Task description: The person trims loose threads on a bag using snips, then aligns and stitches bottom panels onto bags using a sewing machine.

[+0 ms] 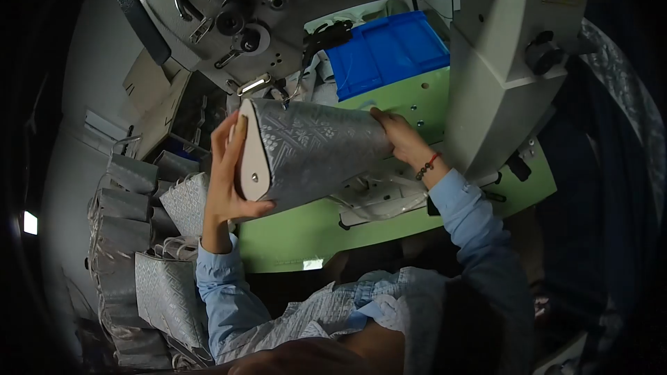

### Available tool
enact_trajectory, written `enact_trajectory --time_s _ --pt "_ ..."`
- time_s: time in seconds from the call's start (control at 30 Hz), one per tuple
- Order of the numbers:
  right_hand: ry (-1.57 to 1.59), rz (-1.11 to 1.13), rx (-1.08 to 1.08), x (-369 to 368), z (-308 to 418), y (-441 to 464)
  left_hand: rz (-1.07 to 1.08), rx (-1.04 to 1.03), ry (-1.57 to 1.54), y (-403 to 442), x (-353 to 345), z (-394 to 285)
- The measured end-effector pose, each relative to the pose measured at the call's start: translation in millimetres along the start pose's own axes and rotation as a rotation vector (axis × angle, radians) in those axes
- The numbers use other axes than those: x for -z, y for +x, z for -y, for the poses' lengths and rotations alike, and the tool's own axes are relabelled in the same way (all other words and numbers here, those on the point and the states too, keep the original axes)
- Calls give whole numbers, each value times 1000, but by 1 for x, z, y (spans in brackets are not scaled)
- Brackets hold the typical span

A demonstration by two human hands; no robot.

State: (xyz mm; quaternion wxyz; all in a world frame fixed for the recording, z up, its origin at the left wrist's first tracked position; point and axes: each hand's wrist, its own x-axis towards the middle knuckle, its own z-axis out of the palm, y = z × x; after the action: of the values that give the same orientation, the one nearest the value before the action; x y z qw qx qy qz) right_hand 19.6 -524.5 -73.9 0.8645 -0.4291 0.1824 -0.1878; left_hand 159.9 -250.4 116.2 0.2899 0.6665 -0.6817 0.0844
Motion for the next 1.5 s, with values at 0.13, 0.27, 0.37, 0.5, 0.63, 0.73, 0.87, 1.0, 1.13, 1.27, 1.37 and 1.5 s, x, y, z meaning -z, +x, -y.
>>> enact_trajectory --time_s 0.13,0.27,0.37,0.5,0.63,0.73,0.87,1.0,1.13,1.27,1.37,1.5 --pt "-185 27 -227 27 -13 1 130 114 -78 16 -14 -3" --pt "-1246 -141 500 11 2 4 251 117 -78 24 4 -6" --pt "-803 262 590 -61 92 -21 263 71 -85 29 4 -2" --pt "-720 486 572 -86 116 -19 263 14 -40 31 8 0" --pt "-742 614 290 -91 125 -9 235 -3 -36 29 5 5" --pt "-836 572 276 -97 129 -14 204 5 -46 29 3 4" --pt "-893 477 419 -103 121 -40 232 31 -13 29 7 -5" --pt "-784 542 631 -106 109 -73 277 -6 95 38 17 -15" --pt "-577 511 566 -105 110 -93 362 -21 118 53 25 -6" --pt "-650 386 423 -68 99 -60 463 -56 101 73 33 7" --pt "-828 346 368 -66 108 -20 569 -58 174 86 37 7" --pt "-782 317 611 -89 113 25 647 -42 95 93 37 15"
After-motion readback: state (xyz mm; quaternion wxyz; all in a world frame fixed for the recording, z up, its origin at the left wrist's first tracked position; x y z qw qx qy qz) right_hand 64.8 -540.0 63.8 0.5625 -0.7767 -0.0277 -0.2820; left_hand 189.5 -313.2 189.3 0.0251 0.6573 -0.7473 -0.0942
